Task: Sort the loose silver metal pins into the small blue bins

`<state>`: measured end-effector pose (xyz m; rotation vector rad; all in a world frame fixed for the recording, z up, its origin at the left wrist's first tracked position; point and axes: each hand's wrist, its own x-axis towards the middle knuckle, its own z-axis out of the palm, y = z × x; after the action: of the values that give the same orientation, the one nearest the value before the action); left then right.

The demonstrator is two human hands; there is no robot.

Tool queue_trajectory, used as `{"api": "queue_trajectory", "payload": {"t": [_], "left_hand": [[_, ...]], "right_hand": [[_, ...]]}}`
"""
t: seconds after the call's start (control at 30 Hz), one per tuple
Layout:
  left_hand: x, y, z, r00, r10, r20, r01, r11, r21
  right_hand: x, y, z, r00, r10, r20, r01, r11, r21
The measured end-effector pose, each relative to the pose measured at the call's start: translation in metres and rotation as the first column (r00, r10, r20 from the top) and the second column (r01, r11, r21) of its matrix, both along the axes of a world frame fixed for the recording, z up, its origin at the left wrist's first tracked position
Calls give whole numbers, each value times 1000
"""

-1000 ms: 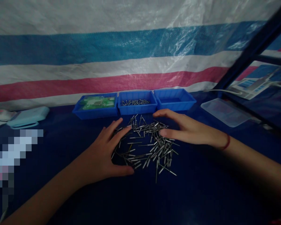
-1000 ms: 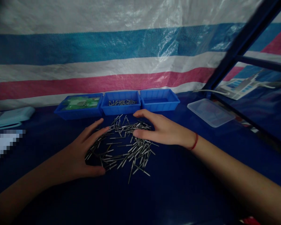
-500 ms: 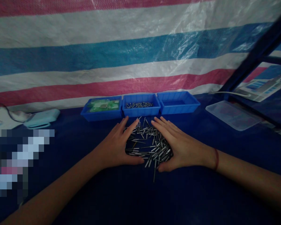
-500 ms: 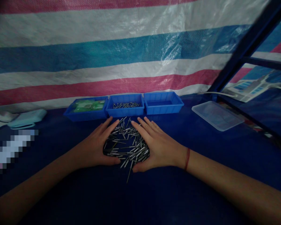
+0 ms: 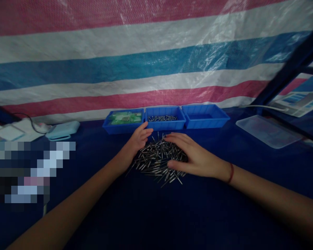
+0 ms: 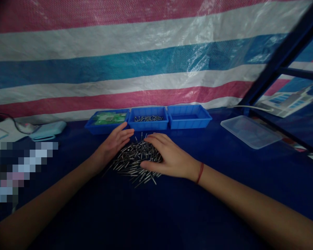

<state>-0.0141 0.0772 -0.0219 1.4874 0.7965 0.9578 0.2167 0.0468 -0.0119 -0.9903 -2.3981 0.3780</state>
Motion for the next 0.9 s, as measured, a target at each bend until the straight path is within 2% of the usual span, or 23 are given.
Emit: {"api": "queue_trajectory", "payload": {"t": [0.13, 0.23, 0.4, 0.6, 0.8, 0.9], "left_hand": [[1, 1, 6, 986, 136, 101, -121, 983, -135], [4, -2, 9, 966, 215, 144, -179, 957, -228], [6, -4, 8, 962, 226, 155, -185, 952, -242], [7, -4, 8, 968, 196, 157, -161, 964, -213], [12, -2, 3, 963, 258, 71, -243, 955, -172], [12, 0, -1, 965, 254, 64, -242, 958, -154]], "right_hand": [[0, 5, -1, 990, -140, -37, 141, 989, 40], [-1, 6, -3, 986, -153, -61, 155, 987, 28], [-2, 1, -3, 986, -146, -85, 146, 989, 3], [0, -7, -2, 991, -136, 11, 135, 989, 56], [0, -8, 1, 991, -129, 19, 129, 991, 21], [0, -9, 2, 993, -116, 1, 116, 993, 12]]}}
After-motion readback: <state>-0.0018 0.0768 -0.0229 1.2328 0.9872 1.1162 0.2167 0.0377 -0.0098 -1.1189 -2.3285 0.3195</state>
